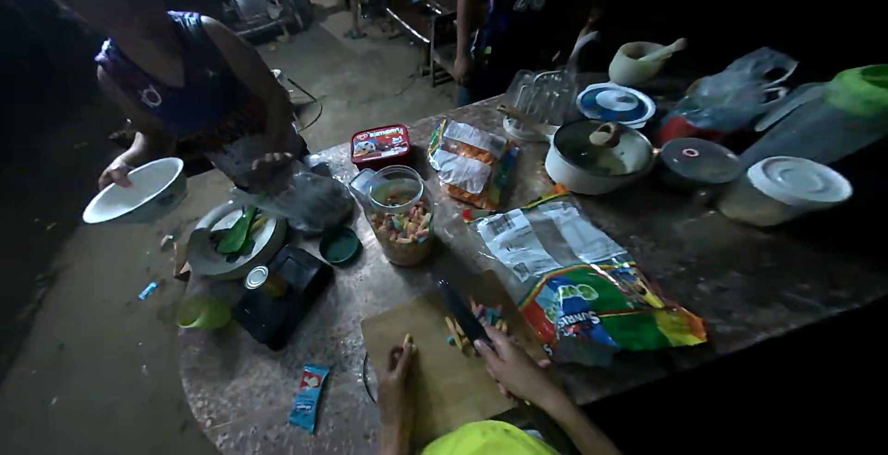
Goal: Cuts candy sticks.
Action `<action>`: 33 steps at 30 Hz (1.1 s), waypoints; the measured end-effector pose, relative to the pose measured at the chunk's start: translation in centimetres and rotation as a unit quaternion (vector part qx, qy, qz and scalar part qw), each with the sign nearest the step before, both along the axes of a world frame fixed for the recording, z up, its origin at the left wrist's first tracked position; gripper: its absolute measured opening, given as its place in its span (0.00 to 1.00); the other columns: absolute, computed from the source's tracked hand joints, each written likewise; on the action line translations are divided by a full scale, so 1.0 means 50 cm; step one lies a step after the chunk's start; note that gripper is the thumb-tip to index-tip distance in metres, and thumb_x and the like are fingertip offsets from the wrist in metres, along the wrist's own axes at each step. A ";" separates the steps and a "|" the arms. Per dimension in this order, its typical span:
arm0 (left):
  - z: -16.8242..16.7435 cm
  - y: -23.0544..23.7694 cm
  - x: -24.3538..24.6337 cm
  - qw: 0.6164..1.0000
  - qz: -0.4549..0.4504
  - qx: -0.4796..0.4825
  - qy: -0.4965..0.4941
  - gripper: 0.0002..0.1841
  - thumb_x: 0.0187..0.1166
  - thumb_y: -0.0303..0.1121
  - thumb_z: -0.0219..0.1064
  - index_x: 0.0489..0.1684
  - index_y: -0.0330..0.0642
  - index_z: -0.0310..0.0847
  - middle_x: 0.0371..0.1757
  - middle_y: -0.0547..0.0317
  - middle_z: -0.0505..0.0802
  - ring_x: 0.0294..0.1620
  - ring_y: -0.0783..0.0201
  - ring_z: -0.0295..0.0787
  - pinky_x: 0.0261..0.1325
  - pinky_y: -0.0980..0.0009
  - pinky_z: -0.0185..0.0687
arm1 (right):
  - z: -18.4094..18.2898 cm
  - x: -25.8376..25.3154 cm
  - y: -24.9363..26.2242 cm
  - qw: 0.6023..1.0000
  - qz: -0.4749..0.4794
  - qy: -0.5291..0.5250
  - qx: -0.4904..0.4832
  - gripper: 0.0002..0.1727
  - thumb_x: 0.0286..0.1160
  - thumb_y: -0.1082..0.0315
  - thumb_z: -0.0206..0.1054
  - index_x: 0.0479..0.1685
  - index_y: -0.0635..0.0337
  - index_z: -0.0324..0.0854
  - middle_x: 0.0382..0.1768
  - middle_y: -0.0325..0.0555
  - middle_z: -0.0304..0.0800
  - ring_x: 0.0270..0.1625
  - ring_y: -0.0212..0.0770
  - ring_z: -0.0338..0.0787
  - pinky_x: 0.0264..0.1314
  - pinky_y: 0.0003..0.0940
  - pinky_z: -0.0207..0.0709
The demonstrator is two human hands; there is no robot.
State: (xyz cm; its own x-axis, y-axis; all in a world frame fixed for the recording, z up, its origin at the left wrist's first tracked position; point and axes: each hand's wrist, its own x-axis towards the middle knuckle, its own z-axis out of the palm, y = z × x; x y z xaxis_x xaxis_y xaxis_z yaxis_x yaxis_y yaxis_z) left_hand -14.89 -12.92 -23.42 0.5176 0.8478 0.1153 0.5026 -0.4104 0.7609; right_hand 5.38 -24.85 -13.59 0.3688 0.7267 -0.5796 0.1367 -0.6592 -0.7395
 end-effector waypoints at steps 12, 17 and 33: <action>-0.006 0.028 0.054 0.997 -0.025 0.071 0.028 0.13 0.82 0.25 0.63 0.57 0.34 0.91 0.58 0.38 0.93 0.62 0.41 0.90 0.69 0.52 0.84 | -0.014 0.003 -0.031 0.993 -0.007 -0.113 0.020 0.34 0.81 0.71 0.63 0.86 0.69 0.55 0.66 0.64 0.83 0.62 0.55 0.91 0.65 0.52 0.84; -0.024 0.025 0.071 0.992 -0.036 0.121 -0.011 0.13 0.82 0.25 0.64 0.56 0.43 0.94 0.59 0.48 0.96 0.62 0.46 0.91 0.68 0.54 0.85 | -0.037 0.006 -0.048 0.996 0.000 -0.090 0.018 0.31 0.87 0.68 0.57 0.87 0.66 0.55 0.66 0.60 0.85 0.57 0.51 0.92 0.60 0.49 0.86; -0.014 0.081 0.066 0.995 -0.059 0.036 0.066 0.17 0.76 0.39 0.75 0.58 0.39 0.91 0.57 0.41 0.92 0.59 0.43 0.90 0.63 0.48 0.84 | -0.036 -0.060 0.017 0.971 0.140 -0.176 -0.075 0.27 0.97 0.55 0.44 0.81 0.66 0.65 0.47 0.68 0.89 0.54 0.67 0.91 0.62 0.61 0.80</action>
State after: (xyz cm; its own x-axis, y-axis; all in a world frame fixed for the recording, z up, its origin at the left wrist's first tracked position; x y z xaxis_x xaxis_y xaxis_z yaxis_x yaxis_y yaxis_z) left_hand -11.60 -8.87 -24.12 0.6271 0.7727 0.0979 0.5417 -0.5231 0.6580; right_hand 2.39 -24.00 -15.38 0.3635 0.7440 -0.5607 0.5542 -0.6564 -0.5118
